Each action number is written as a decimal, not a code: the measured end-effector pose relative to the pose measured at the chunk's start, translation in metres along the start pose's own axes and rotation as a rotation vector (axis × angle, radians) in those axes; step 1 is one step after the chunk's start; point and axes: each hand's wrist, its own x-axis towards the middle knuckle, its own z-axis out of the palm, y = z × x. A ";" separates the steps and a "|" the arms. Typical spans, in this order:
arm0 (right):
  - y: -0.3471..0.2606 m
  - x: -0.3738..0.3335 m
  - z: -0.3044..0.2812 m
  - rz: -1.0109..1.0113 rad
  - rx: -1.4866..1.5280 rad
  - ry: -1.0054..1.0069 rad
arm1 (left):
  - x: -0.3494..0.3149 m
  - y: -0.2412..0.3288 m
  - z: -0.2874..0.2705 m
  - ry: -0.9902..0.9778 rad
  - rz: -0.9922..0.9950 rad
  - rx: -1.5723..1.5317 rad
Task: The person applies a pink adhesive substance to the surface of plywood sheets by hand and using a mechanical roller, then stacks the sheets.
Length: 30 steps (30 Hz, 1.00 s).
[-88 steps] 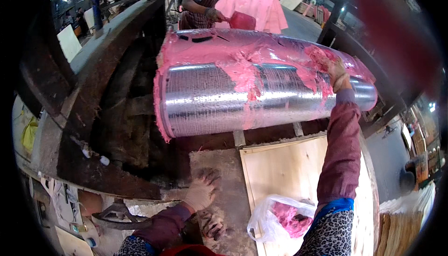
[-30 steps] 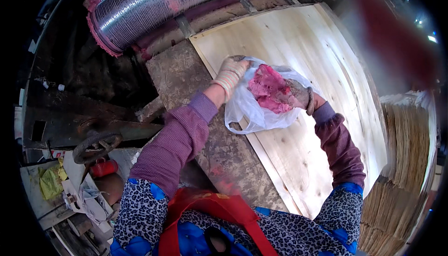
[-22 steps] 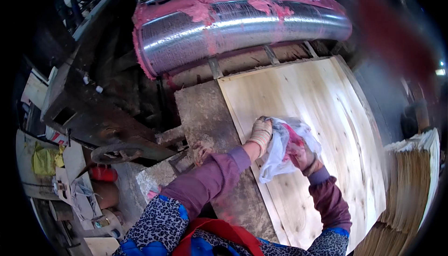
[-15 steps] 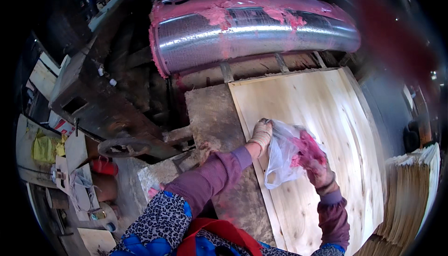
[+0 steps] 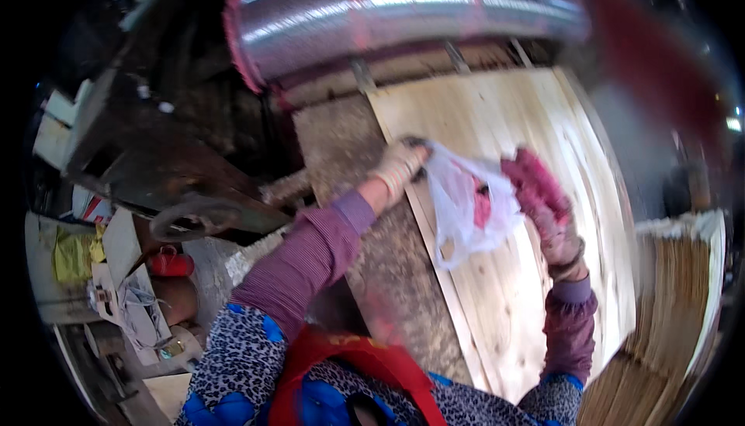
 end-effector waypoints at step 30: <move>-0.043 0.529 0.135 -0.272 -1.358 -0.057 | -0.004 -0.067 -0.173 0.327 0.402 1.405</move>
